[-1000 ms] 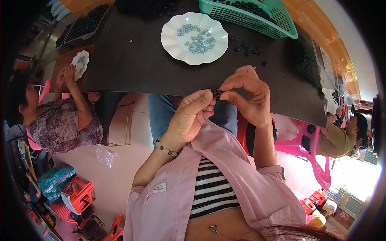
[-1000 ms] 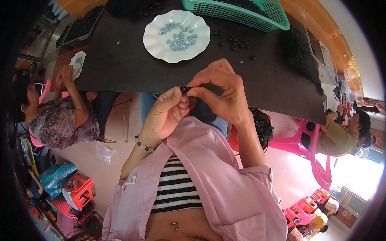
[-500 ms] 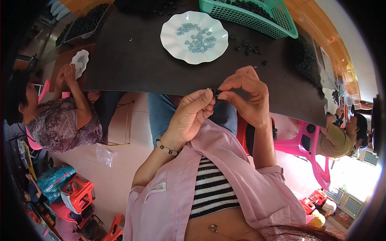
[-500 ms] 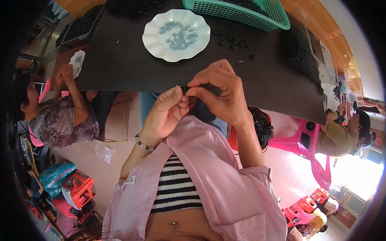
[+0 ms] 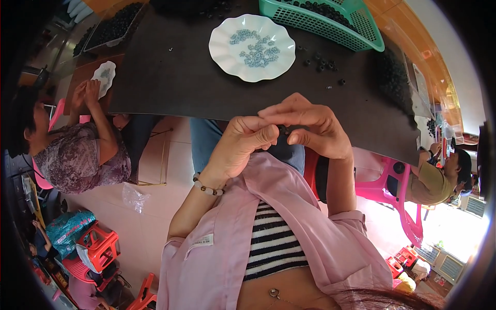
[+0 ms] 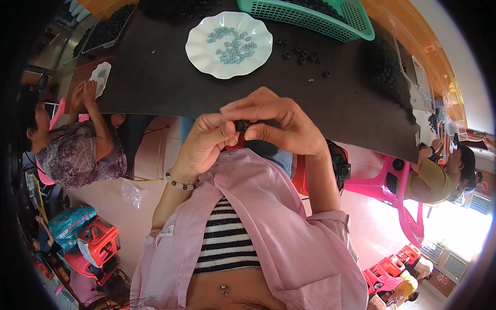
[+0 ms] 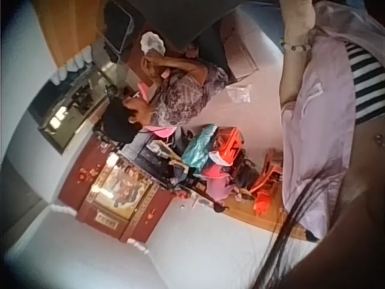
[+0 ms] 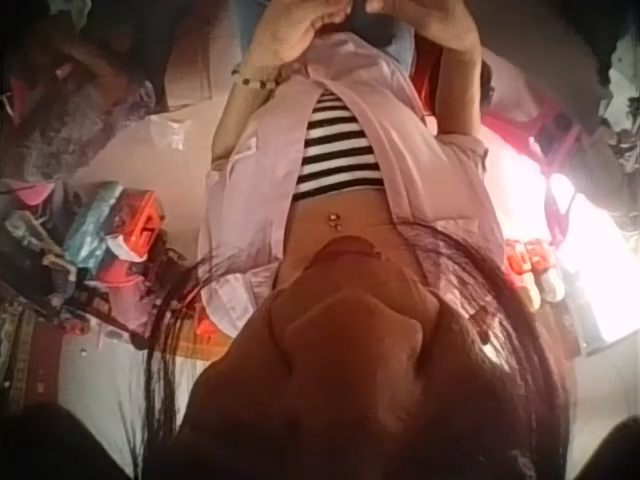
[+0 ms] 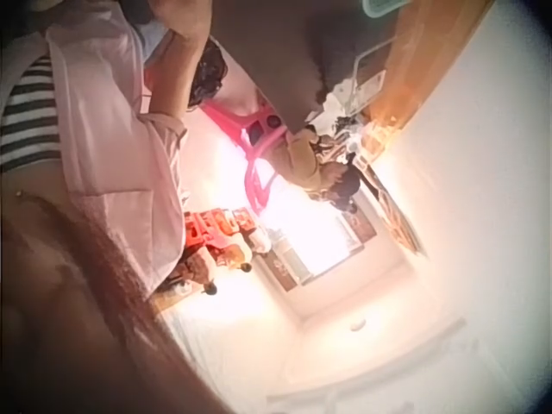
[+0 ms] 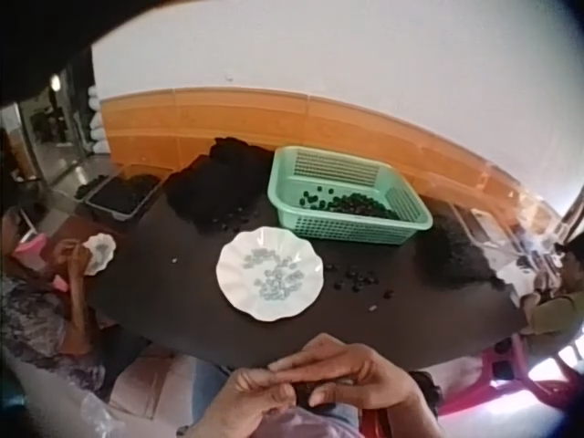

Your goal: Assembling small blue beads into black rubber grommets or gaskets at a shared workspace.

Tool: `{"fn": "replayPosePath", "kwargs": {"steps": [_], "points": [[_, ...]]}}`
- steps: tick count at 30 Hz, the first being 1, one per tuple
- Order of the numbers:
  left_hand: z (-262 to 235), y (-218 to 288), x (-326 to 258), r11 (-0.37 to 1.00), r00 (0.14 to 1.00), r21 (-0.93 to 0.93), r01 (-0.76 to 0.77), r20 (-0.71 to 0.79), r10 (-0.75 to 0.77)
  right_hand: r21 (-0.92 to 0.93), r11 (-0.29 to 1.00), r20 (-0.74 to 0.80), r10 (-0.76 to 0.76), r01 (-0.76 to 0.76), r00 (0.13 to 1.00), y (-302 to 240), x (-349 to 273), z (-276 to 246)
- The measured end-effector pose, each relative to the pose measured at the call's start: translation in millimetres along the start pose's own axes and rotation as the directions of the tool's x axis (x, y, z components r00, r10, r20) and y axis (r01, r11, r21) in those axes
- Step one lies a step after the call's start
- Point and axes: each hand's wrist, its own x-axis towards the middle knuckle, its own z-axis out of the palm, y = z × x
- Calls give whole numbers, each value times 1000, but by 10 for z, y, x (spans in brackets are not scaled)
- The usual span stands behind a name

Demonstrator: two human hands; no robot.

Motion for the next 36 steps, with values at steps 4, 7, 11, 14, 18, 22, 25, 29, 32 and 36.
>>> {"fn": "replayPosePath", "kwargs": {"steps": [4, 7, 11, 14, 18, 22, 25, 29, 32, 36], "points": [[-3, -41, -22, 999, 1000, -53, -5, -19, 4, 61, 997, 27, -44, 42, 999, 65, -3, 48], [28, -58, -39, 995, 998, -97, -4, -59, -1, 127, 991, -32, -47, 51, 998, 121, -31, 110], [39, -8, -60, 996, 999, -89, -28, -30, 26, 313, 950, -141, 25, 20, 990, 94, -65, 223], [11, 14, -77, 998, 1000, -62, -18, -7, 17, 368, 929, -156, 18, 41, 988, 129, -79, 272], [39, 9, -83, 997, 999, -79, -13, -42, 10, 450, 891, -177, 31, 53, 984, 198, -100, 345], [39, 25, -105, 997, 997, -56, -51, -56, 48, 510, 859, -173, 38, 56, 984, 224, -103, 380], [31, 23, -110, 997, 996, -16, -72, -57, 71, 555, 830, -151, 48, 44, 987, 230, -107, 394], [114, 62, -127, 992, 986, 8, -123, -110, 123, 593, 803, -163, 53, 55, 985, 217, -107, 434], [130, 65, -138, 990, 983, 13, -141, -114, 142, 634, 772, -173, 85, 45, 981, 191, -122, 467], [149, 72, -155, 983, 979, 83, -161, -113, 170, 664, 747, -161, 95, 37, 982, 151, -148, 472]]}}
